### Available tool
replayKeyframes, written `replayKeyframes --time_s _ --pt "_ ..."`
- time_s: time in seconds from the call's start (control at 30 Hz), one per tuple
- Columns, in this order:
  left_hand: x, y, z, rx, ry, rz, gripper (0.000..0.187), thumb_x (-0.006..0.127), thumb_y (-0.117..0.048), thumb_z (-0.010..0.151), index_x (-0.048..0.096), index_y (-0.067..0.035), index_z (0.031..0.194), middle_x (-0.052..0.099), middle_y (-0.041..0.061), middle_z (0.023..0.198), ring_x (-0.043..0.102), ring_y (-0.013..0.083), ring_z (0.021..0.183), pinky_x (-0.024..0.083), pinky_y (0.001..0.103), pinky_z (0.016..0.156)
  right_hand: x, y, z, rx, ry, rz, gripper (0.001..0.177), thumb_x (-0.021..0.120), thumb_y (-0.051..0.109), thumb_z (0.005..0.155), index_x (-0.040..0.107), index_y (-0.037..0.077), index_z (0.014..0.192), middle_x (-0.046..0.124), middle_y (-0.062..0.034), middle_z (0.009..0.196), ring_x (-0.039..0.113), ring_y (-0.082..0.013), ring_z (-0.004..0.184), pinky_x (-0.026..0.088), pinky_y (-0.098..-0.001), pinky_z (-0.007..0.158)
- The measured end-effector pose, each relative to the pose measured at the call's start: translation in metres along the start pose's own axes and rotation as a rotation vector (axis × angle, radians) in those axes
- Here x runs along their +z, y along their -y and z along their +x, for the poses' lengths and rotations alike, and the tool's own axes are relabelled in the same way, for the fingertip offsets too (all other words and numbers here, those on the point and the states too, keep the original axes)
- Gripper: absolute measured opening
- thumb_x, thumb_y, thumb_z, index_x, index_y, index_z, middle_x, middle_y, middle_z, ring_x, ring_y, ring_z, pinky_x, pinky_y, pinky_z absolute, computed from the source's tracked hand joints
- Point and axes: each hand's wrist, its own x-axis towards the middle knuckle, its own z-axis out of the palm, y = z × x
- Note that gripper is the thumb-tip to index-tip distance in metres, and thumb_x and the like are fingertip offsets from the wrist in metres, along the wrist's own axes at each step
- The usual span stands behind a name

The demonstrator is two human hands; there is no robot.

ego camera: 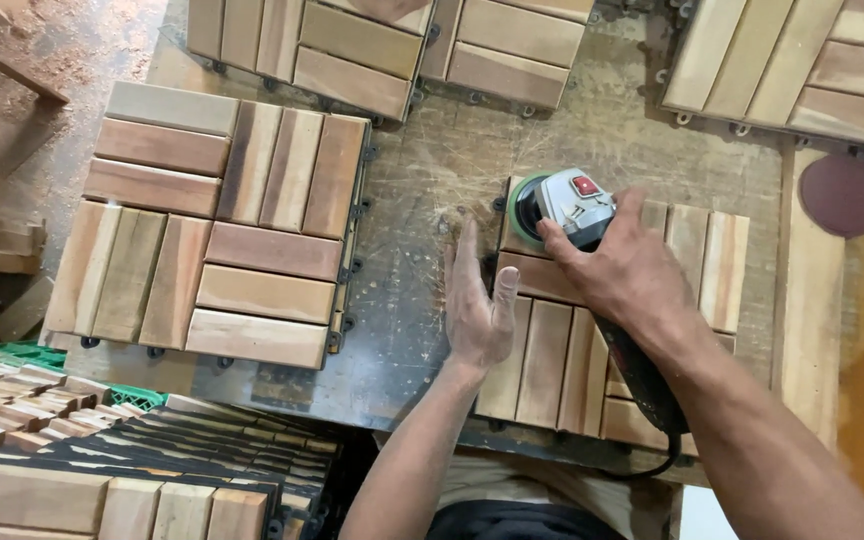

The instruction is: The person uses a handheld power sander to smooth the surface of a wooden block composed of smaller rectangular pieces. They move the sander across the block's surface while holding it steady with their other hand.

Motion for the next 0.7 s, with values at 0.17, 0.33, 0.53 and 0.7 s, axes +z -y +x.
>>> replayKeyframes --time_s 0.17,0.33,0.53,0.7 --pt "0.001 0.005 -0.003 -0.013 -0.005 -0.054 0.084 0.031 -0.066 0.102 0.026 -0.007 0.162 0.033 0.018 0.165 0.03 0.0367 0.153 0.015 0.047 0.129 0.004 -0.004 -0.004 -0.03 -0.006 -0.017 0.088 0.057 0.073 0.089 0.04 0.004 0.14 0.067 -0.0405 0.11 0.065 -0.0557 0.113 0.049 -0.0612 0.098" --pt "0.0 0.004 -0.004 -0.063 0.006 -0.095 0.093 0.02 -0.076 0.098 0.021 -0.01 0.164 0.026 0.016 0.169 0.023 0.0363 0.155 0.013 0.047 0.13 0.005 -0.007 -0.011 -0.041 0.027 -0.032 0.089 0.057 0.073 0.089 0.039 0.004 0.142 0.068 -0.0394 0.108 0.068 -0.0543 0.109 0.05 -0.0613 0.095" --pt "0.002 0.005 -0.003 -0.055 -0.017 -0.121 0.098 0.019 -0.078 0.097 0.021 -0.007 0.163 0.027 0.019 0.168 0.024 0.0388 0.155 0.015 0.048 0.129 0.013 -0.015 -0.012 -0.05 0.032 -0.045 0.091 0.057 0.076 0.088 0.038 0.005 0.141 0.069 -0.0382 0.106 0.069 -0.0527 0.107 0.051 -0.0602 0.094" --pt "-0.003 -0.001 -0.004 -0.068 -0.019 -0.124 0.097 0.02 -0.078 0.097 0.022 -0.008 0.163 0.027 0.017 0.168 0.024 0.037 0.155 0.015 0.048 0.129 0.011 -0.009 -0.025 -0.089 0.051 -0.047 0.086 0.057 0.071 0.089 0.04 0.005 0.142 0.068 -0.0391 0.108 0.069 -0.0533 0.108 0.051 -0.0609 0.094"
